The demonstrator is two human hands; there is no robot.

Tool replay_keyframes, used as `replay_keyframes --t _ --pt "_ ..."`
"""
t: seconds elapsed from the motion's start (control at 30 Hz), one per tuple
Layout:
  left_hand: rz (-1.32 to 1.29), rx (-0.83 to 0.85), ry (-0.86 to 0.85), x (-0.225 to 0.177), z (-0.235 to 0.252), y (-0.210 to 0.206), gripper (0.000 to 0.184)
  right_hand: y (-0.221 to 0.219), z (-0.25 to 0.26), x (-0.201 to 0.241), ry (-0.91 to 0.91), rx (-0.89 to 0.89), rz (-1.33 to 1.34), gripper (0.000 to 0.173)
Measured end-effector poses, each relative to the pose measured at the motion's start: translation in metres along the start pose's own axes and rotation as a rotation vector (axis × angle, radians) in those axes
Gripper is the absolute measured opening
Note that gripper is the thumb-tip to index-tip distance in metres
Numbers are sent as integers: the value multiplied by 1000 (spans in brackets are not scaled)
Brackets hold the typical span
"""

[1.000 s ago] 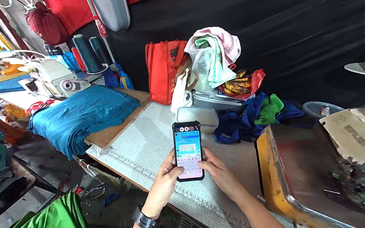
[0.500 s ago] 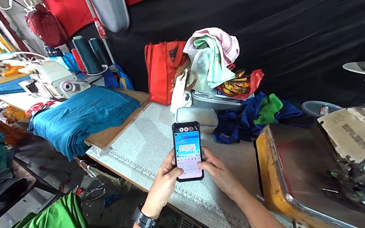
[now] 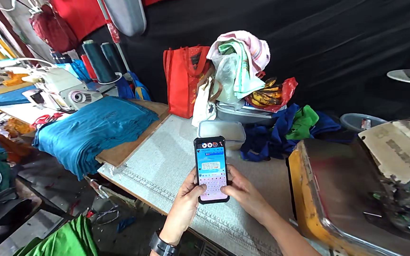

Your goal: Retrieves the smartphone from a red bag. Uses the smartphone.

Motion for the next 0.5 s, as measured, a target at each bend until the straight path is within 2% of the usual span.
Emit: replay_keyframes --t 0.33,0.5 --pt "37 31 -33 -1 -1 0 63 -4 -2 2 18 -3 14 57" --pt "69 138 -21 -1 -2 -4 67 -6 -3 0 42 -73 10 58"
Point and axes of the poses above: each hand's wrist, its own z-axis towards the middle knuckle, its own y-axis out of the back of the hand, x = y × z, the point moved 6 cm from there along z, towards the middle knuckle, and after that the axes turned 9 degrees about -x, right-handed, at the moved point
